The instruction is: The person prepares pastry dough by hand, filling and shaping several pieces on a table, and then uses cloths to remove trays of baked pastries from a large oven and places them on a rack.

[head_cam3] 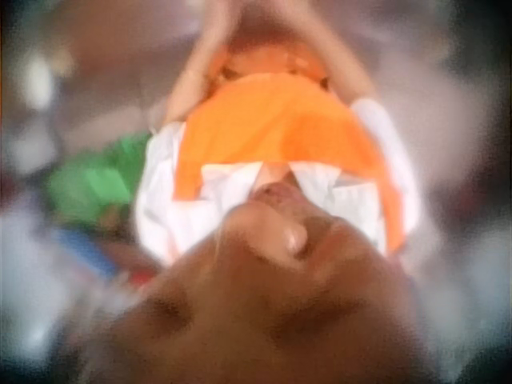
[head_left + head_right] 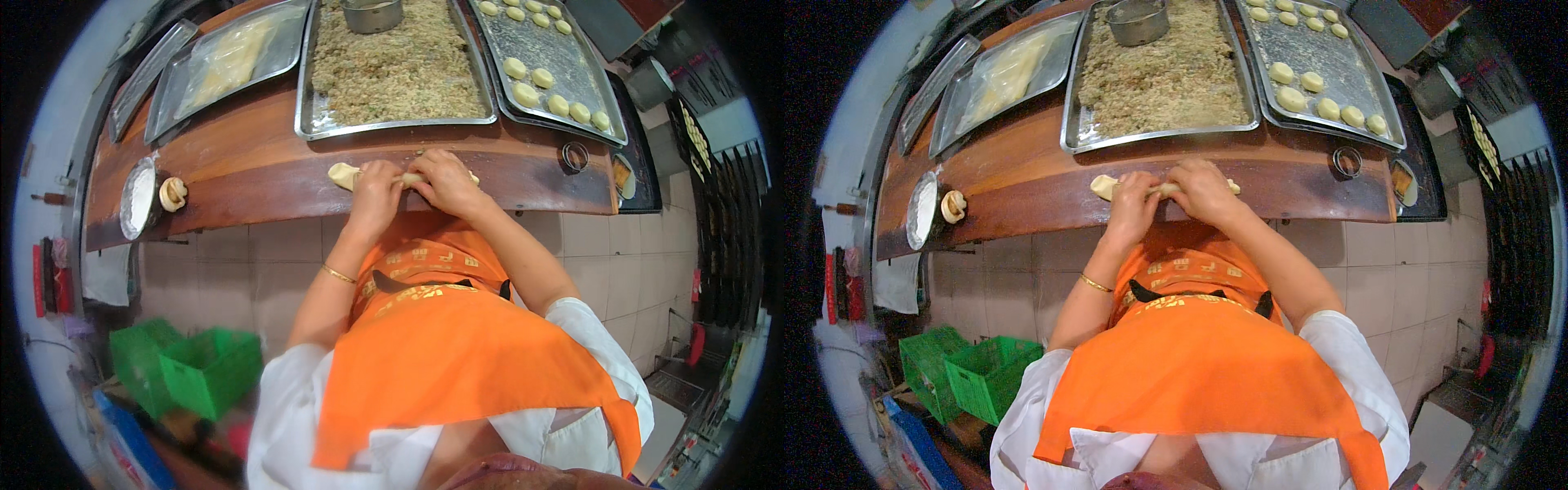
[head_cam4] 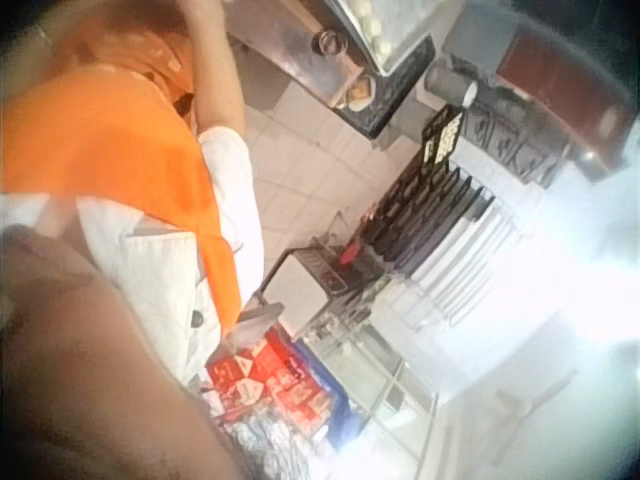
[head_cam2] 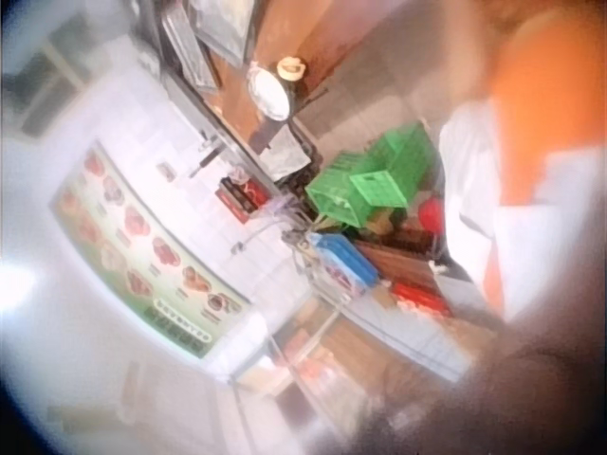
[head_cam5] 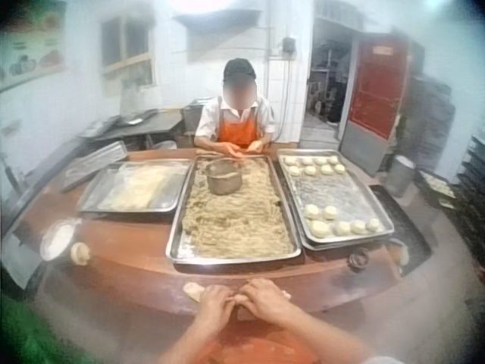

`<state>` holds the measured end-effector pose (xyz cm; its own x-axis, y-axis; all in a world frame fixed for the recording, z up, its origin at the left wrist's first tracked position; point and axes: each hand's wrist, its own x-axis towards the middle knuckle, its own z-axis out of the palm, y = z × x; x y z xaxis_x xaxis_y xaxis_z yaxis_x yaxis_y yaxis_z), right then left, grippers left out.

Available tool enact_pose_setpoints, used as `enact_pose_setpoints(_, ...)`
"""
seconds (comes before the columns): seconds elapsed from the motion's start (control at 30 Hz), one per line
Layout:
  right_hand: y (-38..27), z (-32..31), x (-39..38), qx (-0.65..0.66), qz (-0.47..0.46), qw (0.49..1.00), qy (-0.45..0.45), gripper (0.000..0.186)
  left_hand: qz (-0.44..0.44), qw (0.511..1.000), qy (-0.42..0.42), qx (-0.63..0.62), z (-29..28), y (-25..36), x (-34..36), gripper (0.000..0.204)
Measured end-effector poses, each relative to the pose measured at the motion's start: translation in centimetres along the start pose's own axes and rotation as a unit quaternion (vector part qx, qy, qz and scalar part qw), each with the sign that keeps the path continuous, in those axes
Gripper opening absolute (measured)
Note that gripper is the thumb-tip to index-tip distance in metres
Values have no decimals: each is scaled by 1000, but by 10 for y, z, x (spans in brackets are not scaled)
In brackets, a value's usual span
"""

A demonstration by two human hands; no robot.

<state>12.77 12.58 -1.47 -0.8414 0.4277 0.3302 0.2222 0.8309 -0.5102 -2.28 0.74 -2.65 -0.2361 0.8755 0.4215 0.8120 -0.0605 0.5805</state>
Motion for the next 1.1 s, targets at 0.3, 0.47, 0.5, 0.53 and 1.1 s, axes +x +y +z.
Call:
enact_pose_setpoints(0.3, -6, -12, -18, 47, 97, 993, 39, 11, -82, 996, -13, 32, 10, 0, 4, 17)
enact_pose_setpoints(0.47, 11, -56, -49, -55, 118, 990, 60, 18, -209, 967, 4, -143, 16, -5, -7, 24)
enact_pose_setpoints(0.5, 12, -60, -55, -37, 123, 990, 54, 21, -206, 971, 4, -125, 16, -3, -7, 24)
enact_pose_setpoints(0.53, 13, -62, -59, -20, 129, 990, 48, 23, -203, 973, 4, -107, 17, -2, -8, 24)
enact_pose_setpoints(1.1, -6, 1, 7, 88, -39, 995, -34, 11, -140, 986, 16, -84, 4, 16, -8, 19)
